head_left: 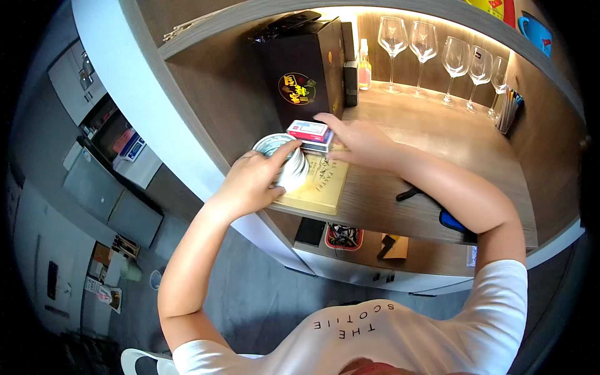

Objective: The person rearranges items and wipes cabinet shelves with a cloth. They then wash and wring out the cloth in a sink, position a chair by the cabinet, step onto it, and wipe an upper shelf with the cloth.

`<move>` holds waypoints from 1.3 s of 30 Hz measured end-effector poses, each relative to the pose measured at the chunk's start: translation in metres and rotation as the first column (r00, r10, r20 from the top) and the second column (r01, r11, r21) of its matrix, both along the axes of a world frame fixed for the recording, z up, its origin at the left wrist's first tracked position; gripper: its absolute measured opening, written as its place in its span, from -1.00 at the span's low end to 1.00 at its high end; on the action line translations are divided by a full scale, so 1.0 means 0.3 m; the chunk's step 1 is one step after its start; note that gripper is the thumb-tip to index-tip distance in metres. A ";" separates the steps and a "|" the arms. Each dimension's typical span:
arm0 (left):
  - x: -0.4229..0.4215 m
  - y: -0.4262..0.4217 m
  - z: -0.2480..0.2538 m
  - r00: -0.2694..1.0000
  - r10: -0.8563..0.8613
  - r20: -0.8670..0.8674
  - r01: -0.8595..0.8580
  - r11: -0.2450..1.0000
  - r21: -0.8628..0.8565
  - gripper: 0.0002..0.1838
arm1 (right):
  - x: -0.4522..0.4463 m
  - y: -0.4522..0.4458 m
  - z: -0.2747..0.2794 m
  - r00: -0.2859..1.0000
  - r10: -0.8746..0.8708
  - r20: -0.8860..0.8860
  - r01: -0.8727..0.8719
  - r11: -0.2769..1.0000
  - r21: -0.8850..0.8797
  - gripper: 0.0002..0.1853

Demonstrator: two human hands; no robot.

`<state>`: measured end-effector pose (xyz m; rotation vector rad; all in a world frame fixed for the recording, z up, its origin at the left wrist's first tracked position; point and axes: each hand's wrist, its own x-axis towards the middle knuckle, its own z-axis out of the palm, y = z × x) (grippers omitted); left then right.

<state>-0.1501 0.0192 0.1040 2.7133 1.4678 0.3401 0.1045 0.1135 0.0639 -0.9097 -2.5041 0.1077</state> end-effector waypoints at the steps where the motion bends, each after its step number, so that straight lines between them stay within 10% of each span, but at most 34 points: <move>1: 0.005 -0.005 0.002 1.000 -0.005 -0.004 0.005 1.000 -0.001 -0.01 | -0.018 0.022 -0.015 1.000 -0.005 -0.004 0.005 1.000 -0.001 -0.14; 9: 0.022 0.048 -0.009 0.996 0.016 0.087 -0.009 0.997 -0.082 -0.02 | 0.109 -0.123 0.068 0.992 -0.104 0.073 0.118 0.966 -0.231 -0.14; 12: 0.025 0.001 -0.011 0.975 -0.135 0.174 0.104 0.979 0.178 -0.03 | 0.335 -0.277 0.060 0.950 -0.245 0.195 0.264 0.961 -0.078 -0.14; 14: 0.057 -0.054 0.007 0.982 -0.086 0.169 0.042 0.968 0.245 -0.10 | 0.508 -0.409 0.018 0.841 -0.377 0.387 0.255 0.908 0.331 -0.22; 17: 0.073 -0.027 -0.038 0.975 -0.141 0.169 0.070 0.927 0.368 -0.19 | 0.755 -0.428 -0.123 0.949 -0.315 0.001 0.312 0.940 -0.136 -0.35; 23: 0.111 0.050 -0.038 0.988 -0.137 0.070 0.098 0.911 0.401 -0.33 | 1.441 -0.284 -0.223 0.450 -0.885 0.120 0.866 0.465 0.183 -0.40; 27: 0.118 0.048 -0.048 0.988 -0.148 0.036 0.120 0.905 0.409 -0.33 | 1.330 -0.078 -0.235 0.134 -0.968 0.212 0.980 0.161 0.115 -0.36; 33: 0.117 0.066 -0.089 0.991 -0.126 0.049 0.086 0.867 0.491 -0.37 | 0.549 0.158 -0.240 0.814 -0.570 0.108 0.560 0.821 0.110 -0.38; 39: 0.136 -0.036 -0.162 0.971 -0.197 0.134 0.051 0.720 0.692 -0.49 | 0.309 -0.138 -0.187 0.998 -0.064 -0.022 0.067 0.984 0.167 -0.61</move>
